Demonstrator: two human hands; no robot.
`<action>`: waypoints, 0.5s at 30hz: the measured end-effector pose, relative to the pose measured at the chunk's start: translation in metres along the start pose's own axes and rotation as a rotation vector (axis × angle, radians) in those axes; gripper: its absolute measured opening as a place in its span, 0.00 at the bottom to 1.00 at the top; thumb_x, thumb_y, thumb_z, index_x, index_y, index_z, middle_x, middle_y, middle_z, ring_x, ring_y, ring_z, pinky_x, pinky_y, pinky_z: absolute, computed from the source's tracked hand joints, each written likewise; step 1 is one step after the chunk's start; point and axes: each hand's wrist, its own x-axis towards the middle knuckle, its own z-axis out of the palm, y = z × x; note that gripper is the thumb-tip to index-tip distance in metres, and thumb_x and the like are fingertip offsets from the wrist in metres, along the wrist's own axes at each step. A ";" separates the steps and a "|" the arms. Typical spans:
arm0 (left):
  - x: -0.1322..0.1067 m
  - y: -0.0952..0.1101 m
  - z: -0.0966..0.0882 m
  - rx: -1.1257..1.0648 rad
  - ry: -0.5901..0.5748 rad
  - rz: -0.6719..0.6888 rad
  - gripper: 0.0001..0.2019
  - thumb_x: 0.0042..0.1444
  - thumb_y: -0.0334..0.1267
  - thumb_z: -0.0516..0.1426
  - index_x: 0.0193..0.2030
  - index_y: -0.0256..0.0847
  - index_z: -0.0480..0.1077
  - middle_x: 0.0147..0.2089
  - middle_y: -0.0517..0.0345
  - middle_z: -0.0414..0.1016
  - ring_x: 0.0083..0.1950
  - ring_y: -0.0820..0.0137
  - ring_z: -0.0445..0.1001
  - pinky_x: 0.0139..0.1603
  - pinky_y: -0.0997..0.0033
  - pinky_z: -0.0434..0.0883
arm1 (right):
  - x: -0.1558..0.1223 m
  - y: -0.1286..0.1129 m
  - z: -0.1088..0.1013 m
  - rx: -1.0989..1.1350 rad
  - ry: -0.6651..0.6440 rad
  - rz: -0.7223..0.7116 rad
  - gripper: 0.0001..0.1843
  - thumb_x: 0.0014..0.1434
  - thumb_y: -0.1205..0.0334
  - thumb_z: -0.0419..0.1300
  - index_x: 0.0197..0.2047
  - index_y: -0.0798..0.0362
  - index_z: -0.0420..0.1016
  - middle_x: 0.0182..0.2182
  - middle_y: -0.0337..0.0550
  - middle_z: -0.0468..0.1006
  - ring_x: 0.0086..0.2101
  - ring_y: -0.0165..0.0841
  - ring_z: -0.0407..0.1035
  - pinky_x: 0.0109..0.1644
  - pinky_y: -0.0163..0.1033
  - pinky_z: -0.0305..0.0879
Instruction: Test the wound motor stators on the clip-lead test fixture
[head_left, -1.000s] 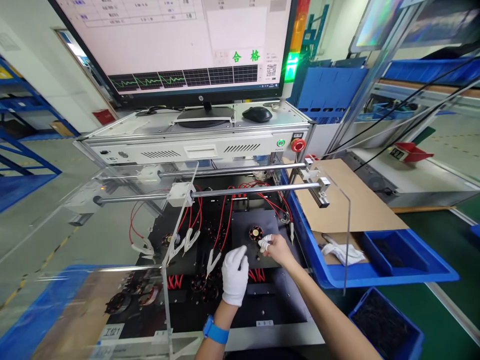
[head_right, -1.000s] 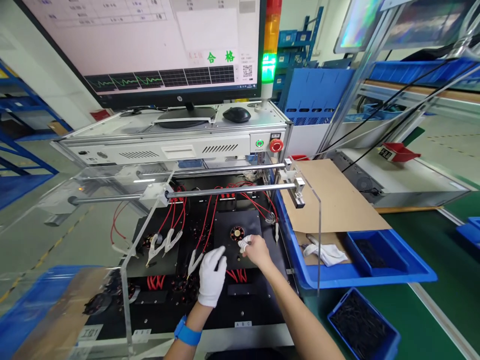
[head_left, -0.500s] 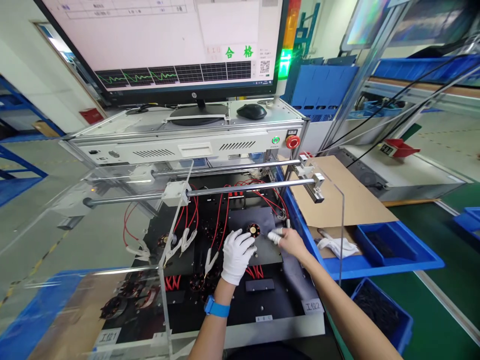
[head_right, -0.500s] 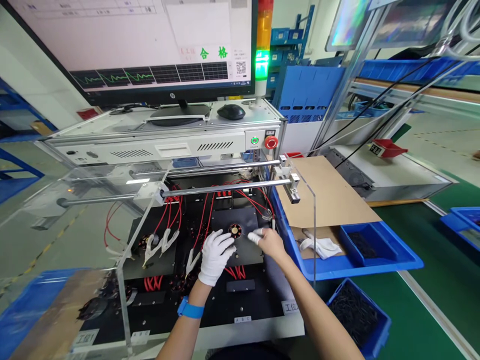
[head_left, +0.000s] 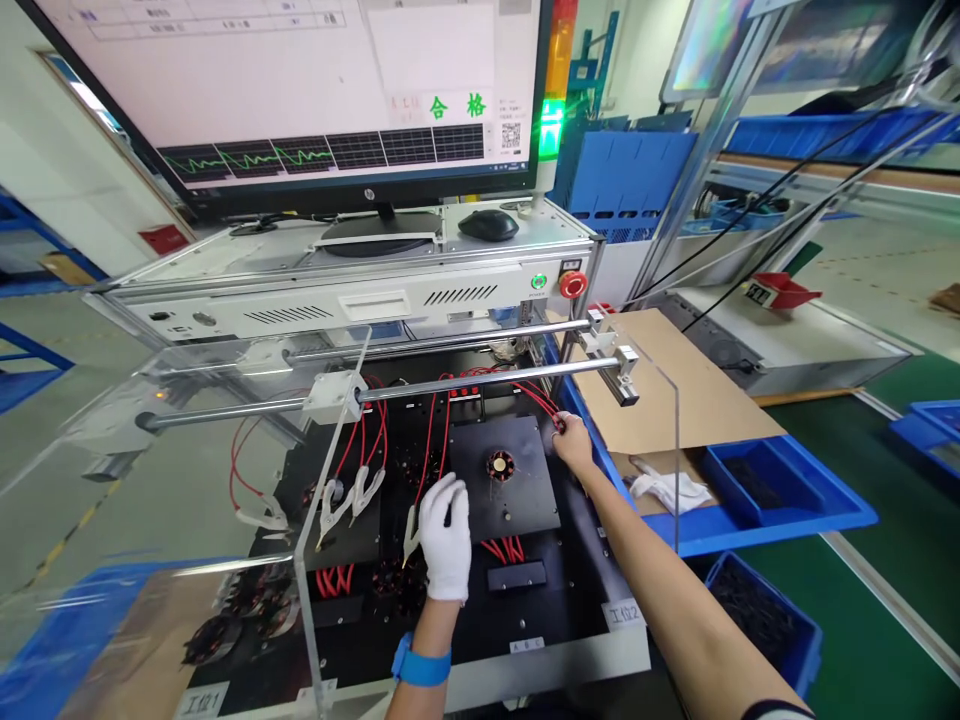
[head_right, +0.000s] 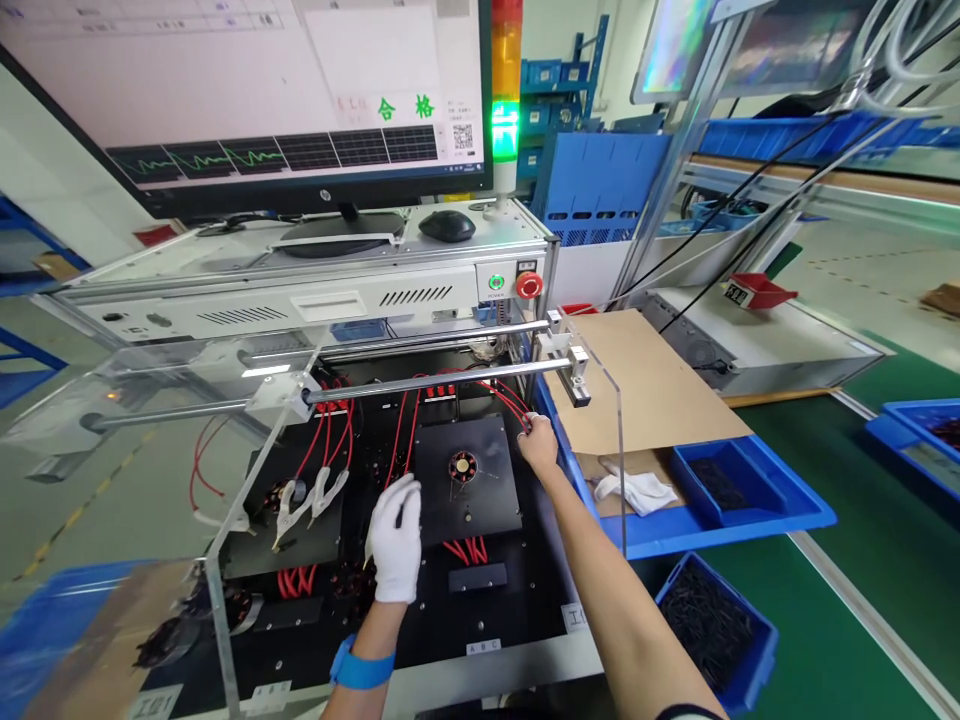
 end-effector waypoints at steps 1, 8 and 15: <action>0.004 0.003 0.003 -0.026 -0.023 -0.008 0.11 0.58 0.39 0.50 0.43 0.41 0.70 0.45 0.54 0.71 0.47 0.68 0.69 0.52 0.64 0.67 | -0.008 -0.004 -0.009 -0.010 0.000 -0.033 0.21 0.48 0.70 0.52 0.48 0.56 0.69 0.41 0.49 0.69 0.40 0.37 0.66 0.40 0.36 0.62; 0.015 0.015 0.023 0.358 -0.312 0.355 0.13 0.51 0.32 0.56 0.40 0.55 0.73 0.49 0.61 0.70 0.54 0.62 0.62 0.54 0.58 0.62 | -0.051 -0.040 -0.039 -0.293 -0.079 -0.250 0.18 0.45 0.68 0.56 0.42 0.56 0.71 0.43 0.53 0.66 0.43 0.43 0.62 0.42 0.40 0.60; 0.012 0.010 0.035 0.216 -0.267 0.710 0.05 0.53 0.37 0.57 0.35 0.50 0.73 0.37 0.62 0.75 0.48 0.67 0.68 0.54 0.59 0.62 | -0.062 -0.028 -0.039 -0.335 -0.243 -0.149 0.23 0.47 0.74 0.52 0.49 0.60 0.65 0.38 0.53 0.71 0.39 0.40 0.67 0.39 0.38 0.61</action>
